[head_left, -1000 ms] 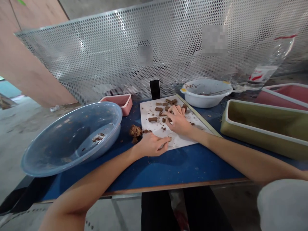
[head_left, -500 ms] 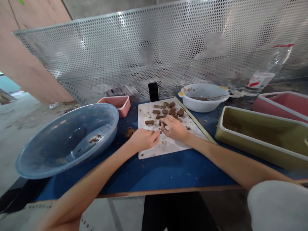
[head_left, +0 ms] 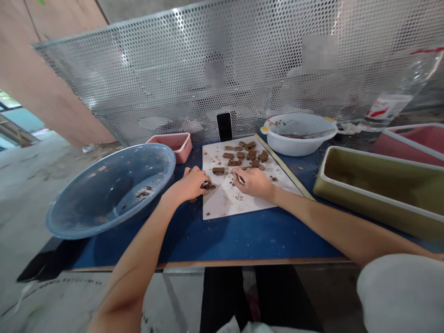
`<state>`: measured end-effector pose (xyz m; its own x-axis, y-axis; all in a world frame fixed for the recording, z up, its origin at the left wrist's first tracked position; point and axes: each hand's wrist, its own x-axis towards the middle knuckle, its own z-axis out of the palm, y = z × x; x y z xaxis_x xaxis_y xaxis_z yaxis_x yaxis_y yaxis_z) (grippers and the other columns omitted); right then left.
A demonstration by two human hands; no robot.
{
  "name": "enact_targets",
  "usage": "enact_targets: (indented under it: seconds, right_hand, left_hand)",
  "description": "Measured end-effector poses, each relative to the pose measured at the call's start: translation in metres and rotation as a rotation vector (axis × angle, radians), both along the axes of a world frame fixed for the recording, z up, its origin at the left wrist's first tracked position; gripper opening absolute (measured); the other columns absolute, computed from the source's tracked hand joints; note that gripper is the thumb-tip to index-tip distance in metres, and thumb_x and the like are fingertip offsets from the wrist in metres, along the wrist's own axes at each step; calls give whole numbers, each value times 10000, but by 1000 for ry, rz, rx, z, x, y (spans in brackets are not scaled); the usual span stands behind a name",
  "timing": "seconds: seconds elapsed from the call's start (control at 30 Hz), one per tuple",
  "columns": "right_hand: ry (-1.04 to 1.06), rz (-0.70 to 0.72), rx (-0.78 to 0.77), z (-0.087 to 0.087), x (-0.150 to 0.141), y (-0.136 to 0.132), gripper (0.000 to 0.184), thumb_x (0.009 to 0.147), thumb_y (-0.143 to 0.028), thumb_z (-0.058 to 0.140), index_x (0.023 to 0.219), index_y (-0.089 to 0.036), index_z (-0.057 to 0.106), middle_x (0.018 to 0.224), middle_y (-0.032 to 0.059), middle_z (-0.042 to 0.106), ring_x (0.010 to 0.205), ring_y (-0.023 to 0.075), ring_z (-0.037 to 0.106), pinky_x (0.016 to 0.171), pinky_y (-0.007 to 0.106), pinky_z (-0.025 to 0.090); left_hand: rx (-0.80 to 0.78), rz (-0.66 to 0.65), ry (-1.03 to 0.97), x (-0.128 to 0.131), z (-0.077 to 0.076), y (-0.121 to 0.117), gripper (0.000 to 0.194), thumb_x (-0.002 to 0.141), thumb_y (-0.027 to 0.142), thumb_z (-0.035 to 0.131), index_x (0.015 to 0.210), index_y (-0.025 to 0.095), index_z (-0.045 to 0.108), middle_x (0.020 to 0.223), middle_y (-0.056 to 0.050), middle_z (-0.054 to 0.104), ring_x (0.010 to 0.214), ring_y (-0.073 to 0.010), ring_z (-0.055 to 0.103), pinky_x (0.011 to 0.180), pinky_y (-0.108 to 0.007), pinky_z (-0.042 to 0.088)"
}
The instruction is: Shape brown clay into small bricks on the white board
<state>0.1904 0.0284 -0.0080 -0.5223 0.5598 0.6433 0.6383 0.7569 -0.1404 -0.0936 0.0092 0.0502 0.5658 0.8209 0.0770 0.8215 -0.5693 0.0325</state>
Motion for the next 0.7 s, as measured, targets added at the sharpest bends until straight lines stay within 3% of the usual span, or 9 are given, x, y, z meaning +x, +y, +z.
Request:
enact_targets:
  seconds: [0.13, 0.3, 0.47, 0.6, 0.7]
  right_hand:
    - [-2, 19, -14, -1, 0, -1, 398, 1056, -301, 426, 1184, -148, 771, 627, 42, 698, 541, 178, 563, 560, 322, 337]
    - [-11, 21, -19, 0, -1, -4, 405, 1069, -329, 425, 1192, -170, 776, 616, 32, 686, 537, 170, 543, 560, 314, 317]
    - [-27, 68, -14, 1, -4, -9, 431, 1091, -368, 402, 1193, -172, 773, 563, 10, 650, 516, 163, 522, 542, 311, 278]
    - [-17, 81, -2, -1, -7, -11, 428, 1095, -349, 403, 1196, -163, 774, 589, 22, 682, 544, 165, 572, 546, 304, 289]
    - [-7, 92, 16, -5, -7, -10, 417, 1097, -346, 408, 1197, -161, 769, 611, 22, 706, 535, 154, 575, 542, 292, 293]
  left_hand:
    - [-20, 10, 35, 5, -1, -1, 64, 943, 232, 755, 948, 222, 818, 919, -91, 764, 1036, -313, 653, 1012, -457, 428]
    - [-6, 66, -106, 13, 0, 3, 109, 994, 307, 746, 1038, 210, 764, 1047, -90, 759, 1053, -290, 662, 1048, -466, 446]
    - [80, 17, -171, 21, -2, 0, 126, 1053, 260, 693, 1155, 188, 709, 1164, -87, 748, 1196, -301, 627, 1082, -455, 423]
    - [137, -4, -171, 24, -7, 0, 292, 1048, 241, 713, 1331, 179, 677, 1237, -97, 750, 1237, -308, 599, 1082, -447, 417]
    - [203, -33, -131, 23, -11, 2, 217, 1027, 258, 750, 1231, 185, 730, 1174, -92, 740, 1203, -313, 585, 1064, -460, 423]
